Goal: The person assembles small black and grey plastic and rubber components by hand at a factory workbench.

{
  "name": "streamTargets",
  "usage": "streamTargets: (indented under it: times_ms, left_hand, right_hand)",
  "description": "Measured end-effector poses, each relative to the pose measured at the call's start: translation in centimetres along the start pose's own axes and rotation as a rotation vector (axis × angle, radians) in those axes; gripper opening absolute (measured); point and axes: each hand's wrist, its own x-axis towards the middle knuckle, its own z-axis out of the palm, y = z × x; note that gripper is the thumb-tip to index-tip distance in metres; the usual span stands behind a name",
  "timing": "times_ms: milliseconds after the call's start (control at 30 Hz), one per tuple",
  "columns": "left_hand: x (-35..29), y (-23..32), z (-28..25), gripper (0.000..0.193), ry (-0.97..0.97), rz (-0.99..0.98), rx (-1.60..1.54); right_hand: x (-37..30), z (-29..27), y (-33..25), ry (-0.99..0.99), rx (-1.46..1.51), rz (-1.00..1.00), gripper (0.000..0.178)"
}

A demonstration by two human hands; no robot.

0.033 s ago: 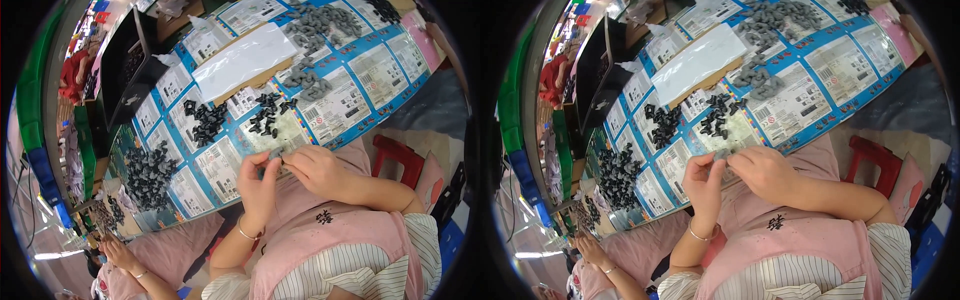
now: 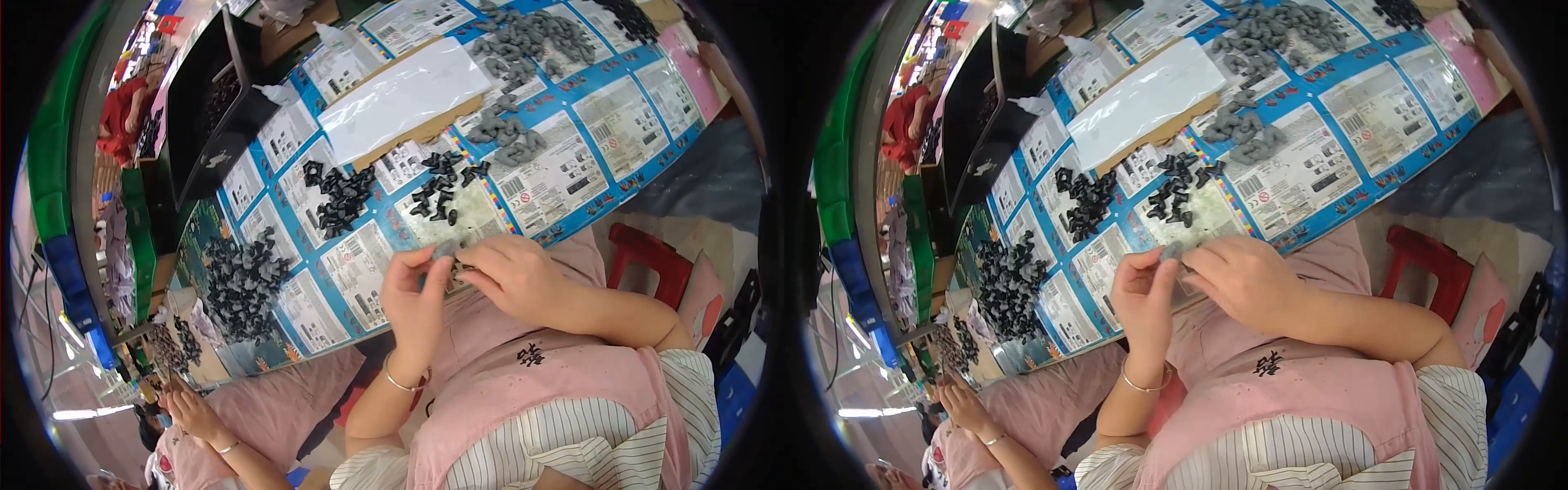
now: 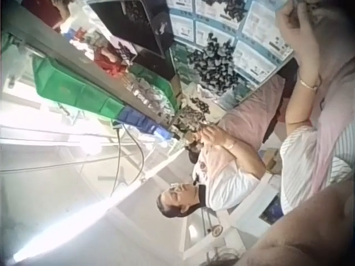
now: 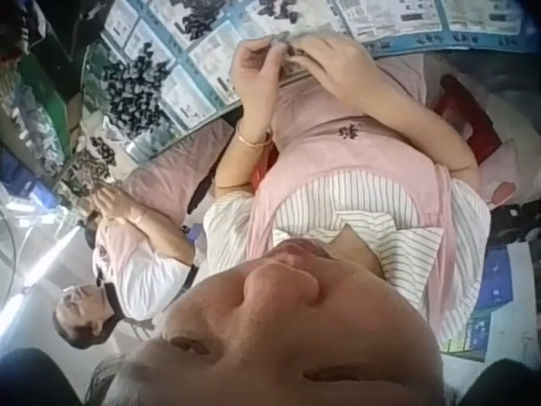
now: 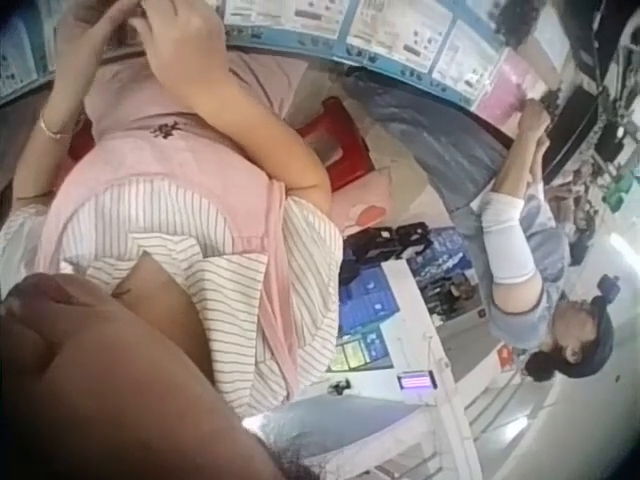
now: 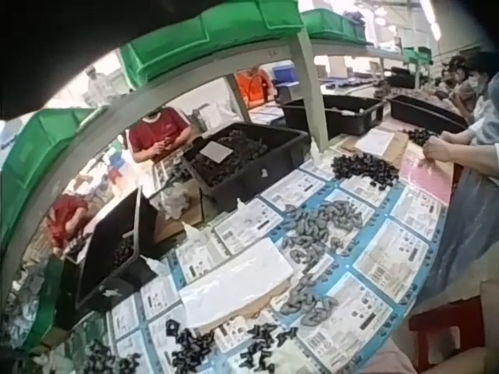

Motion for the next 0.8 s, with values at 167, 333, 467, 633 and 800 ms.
streamTargets:
  times_ms: [167,333,467,633,800]
  left_hand:
    - [0.6,-0.9,-4.1,0.017,0.194,0.026,-0.147]
    - [0.1,-1.1,-5.6,0.017,0.207,-0.042,-0.209]
    - [-0.2,-1.1,-5.8,0.018,0.189,-0.041,-0.210]
    - [0.0,-0.7,-5.9,0.018,0.162,-0.028,-0.219]
    - [-0.3,0.0,-5.8,0.017,0.133,0.000,-0.243]
  right_hand:
    - [6.0,1.3,0.2,0.064,0.002,0.058,0.015]
    - [11.7,5.2,3.3,0.053,-0.168,-0.060,0.020]
    - [13.2,6.9,4.2,0.004,-0.279,-0.141,0.020]
    - [13.4,6.9,4.0,-0.005,-0.344,-0.196,0.018]
    - [9.6,3.3,-0.1,-0.092,0.317,0.252,0.017]
